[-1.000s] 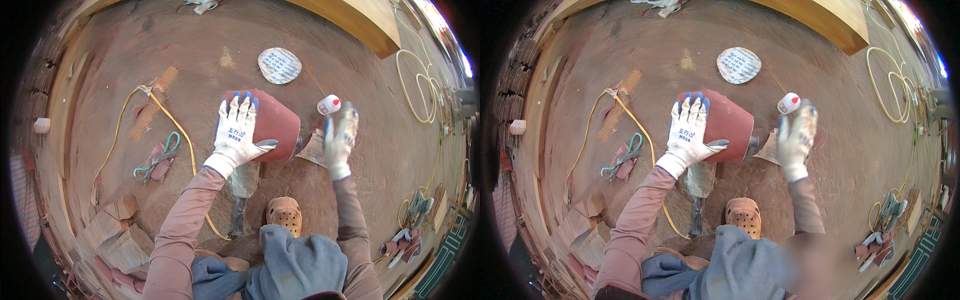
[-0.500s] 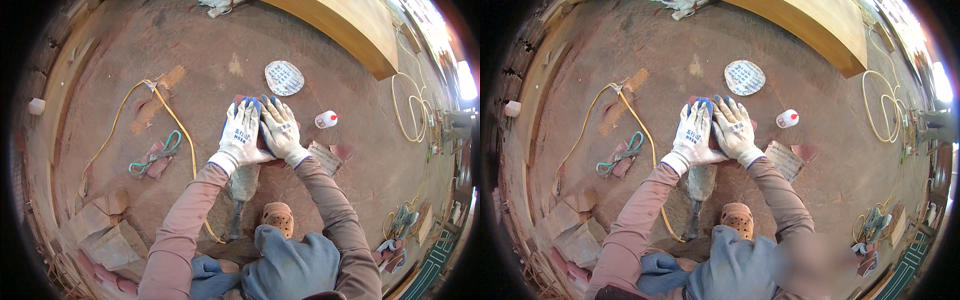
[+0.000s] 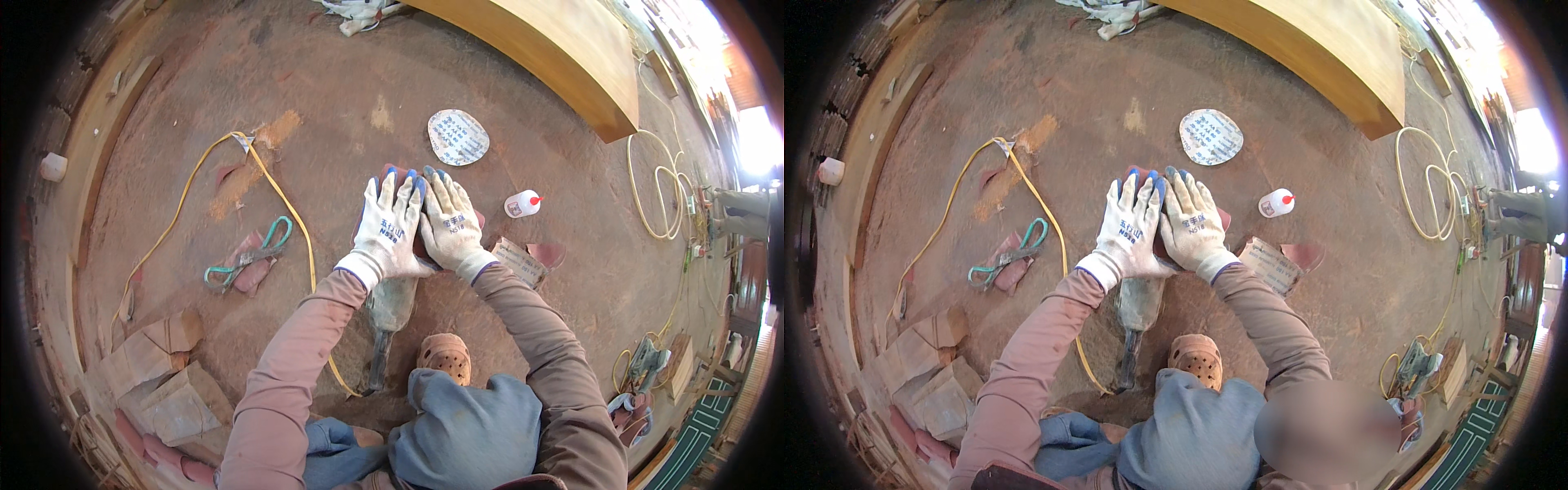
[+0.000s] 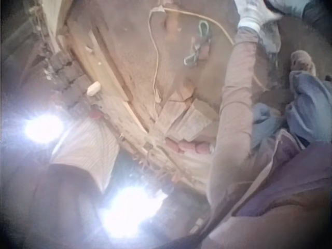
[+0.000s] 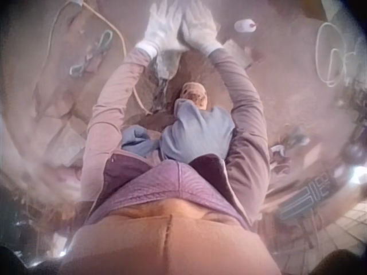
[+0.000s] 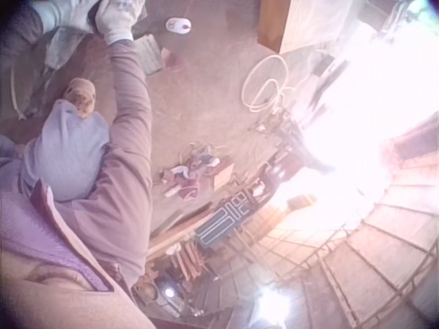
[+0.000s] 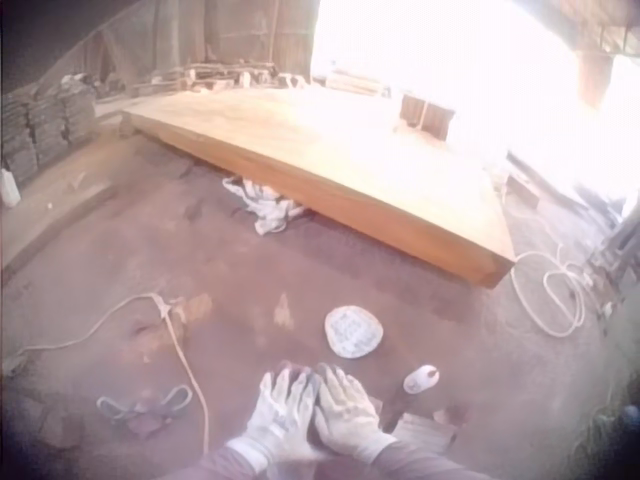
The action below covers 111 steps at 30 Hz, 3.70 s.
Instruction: The person prepares a handheld orbital sander by removing an old sanding pad, applying glue to a new pad, and attaching it to the sander. They then trim the excess sandpaper with scissors and organize the power cord.
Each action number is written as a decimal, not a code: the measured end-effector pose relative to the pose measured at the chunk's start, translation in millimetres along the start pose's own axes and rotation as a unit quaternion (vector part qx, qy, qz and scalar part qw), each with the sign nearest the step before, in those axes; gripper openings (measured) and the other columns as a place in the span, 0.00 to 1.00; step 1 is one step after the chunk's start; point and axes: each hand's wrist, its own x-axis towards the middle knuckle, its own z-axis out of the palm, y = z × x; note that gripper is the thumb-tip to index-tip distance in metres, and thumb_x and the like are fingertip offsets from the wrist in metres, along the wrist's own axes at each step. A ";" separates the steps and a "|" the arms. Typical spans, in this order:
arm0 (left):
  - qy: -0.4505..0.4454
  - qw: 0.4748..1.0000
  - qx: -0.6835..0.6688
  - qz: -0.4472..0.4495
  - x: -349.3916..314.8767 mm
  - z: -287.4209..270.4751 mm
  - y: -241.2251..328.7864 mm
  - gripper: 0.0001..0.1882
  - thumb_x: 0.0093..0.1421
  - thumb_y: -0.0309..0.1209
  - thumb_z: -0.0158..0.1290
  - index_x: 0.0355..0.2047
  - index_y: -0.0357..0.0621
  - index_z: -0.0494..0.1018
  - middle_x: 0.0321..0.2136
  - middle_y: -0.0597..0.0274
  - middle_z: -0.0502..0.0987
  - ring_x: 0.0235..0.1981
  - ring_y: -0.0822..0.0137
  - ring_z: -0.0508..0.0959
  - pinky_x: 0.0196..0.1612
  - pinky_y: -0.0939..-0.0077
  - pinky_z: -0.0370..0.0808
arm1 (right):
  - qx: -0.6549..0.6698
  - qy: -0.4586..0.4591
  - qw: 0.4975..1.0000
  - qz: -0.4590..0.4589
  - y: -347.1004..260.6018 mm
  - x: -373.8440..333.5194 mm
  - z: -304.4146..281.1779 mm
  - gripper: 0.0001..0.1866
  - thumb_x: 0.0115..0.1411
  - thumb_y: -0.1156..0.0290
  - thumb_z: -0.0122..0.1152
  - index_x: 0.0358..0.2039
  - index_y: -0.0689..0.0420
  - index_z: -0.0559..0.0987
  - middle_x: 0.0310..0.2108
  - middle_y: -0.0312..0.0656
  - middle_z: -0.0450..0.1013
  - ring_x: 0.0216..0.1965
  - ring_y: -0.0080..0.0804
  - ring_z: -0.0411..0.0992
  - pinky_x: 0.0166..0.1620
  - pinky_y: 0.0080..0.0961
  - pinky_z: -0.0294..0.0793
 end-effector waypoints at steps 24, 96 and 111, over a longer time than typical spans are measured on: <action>0.012 1.000 -0.024 -0.010 0.5 0.0 4.9 0.76 0.40 0.77 0.58 0.75 0.33 0.45 0.75 0.38 0.45 0.76 0.34 0.40 0.74 0.35 0.36 | 0.012 -0.006 1.000 -0.010 -1.6 2.2 -12.3 0.36 0.64 0.55 0.54 0.68 0.64 0.65 0.72 0.58 0.58 0.66 0.59 0.63 0.67 0.50 0.62; -0.011 0.997 -0.029 -0.068 -9.5 -18.8 14.5 0.70 0.43 0.78 0.55 0.75 0.41 0.51 0.76 0.45 0.49 0.74 0.34 0.48 0.69 0.39 0.50 | -0.005 -0.060 0.997 -0.053 2.0 12.9 -27.9 0.37 0.62 0.52 0.55 0.67 0.62 0.68 0.71 0.54 0.59 0.61 0.56 0.66 0.62 0.47 0.69; -0.024 0.997 -0.015 -0.078 -7.0 -17.2 16.9 0.75 0.40 0.80 0.55 0.76 0.37 0.48 0.76 0.42 0.48 0.75 0.36 0.45 0.71 0.43 0.48 | -0.013 -0.063 0.996 -0.058 6.5 13.4 -22.1 0.37 0.63 0.51 0.54 0.68 0.61 0.66 0.71 0.54 0.59 0.62 0.56 0.66 0.63 0.48 0.68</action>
